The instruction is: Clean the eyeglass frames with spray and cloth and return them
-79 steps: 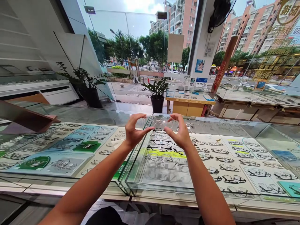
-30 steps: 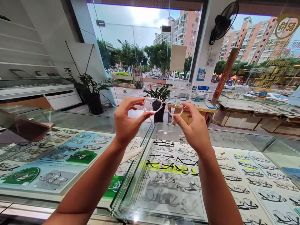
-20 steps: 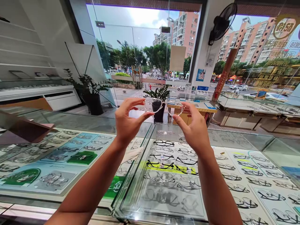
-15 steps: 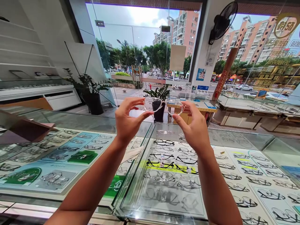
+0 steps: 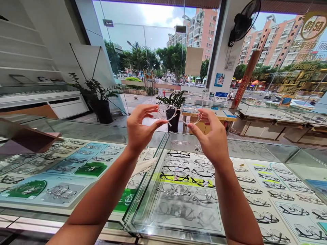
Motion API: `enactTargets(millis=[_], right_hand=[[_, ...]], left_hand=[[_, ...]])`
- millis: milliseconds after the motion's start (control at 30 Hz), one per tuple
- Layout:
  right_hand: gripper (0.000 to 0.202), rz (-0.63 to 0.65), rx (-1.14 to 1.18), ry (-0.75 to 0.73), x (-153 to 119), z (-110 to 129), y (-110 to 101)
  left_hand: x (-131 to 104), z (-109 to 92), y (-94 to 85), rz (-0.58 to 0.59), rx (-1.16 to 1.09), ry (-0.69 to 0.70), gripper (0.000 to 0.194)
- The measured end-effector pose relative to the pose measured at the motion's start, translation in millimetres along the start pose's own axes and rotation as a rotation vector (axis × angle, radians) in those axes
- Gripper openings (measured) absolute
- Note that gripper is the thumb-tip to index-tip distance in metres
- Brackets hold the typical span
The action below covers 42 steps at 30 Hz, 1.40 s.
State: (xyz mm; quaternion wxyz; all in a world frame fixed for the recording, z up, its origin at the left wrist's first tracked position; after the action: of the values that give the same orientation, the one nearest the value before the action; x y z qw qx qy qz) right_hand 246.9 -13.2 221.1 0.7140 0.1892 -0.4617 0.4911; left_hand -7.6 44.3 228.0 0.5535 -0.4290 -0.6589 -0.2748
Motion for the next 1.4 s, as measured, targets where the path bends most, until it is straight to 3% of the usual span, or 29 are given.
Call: enactTargets(millis=[200,367,733,867,1167,1400], right_hand=[[0.047,-0.041,-0.064,-0.116,-0.1,10.0,0.9],[0.043,-0.073,-0.171,-0.203,-2.5,23.3,1.8],[0.041,-0.04,-0.187,-0.197,-5.5,23.5,15.4],[0.044,-0.015,-0.088,-0.124,-4.1,14.1,15.8],[0.042,0.044,0.191,0.217,-2.9,-31.8,16.7],[0.04,0.078,0.29,0.271,-4.6,-40.7,19.1]], left_hand=[[-3.3,-0.8,2.3,-0.053,0.06,0.063,0.057],[-8.3,9.5,17.0,0.006,-0.003,0.037,0.063],[-18.6,32.0,34.4,0.02,-0.052,-0.06,0.066],[-19.5,26.7,26.2,-0.051,-0.005,-0.005,0.067],[-22.0,-10.6,2.9,-0.237,0.171,0.207,0.068],[-23.8,-14.4,-1.2,-0.271,0.185,0.223,0.07]])
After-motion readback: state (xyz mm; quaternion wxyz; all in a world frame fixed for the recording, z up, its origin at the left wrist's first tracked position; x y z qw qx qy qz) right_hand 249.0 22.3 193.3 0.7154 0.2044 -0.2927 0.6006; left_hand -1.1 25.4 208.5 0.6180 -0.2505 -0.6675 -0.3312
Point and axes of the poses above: each hand's wrist, its own x-axis towards the middle knuckle, its own y-axis out of the palm, z = x × y, the point moved 10 cm from there along x, towards the middle knuckle, and after that the axes turned 11 degrees about x, right-handed, at the moved point
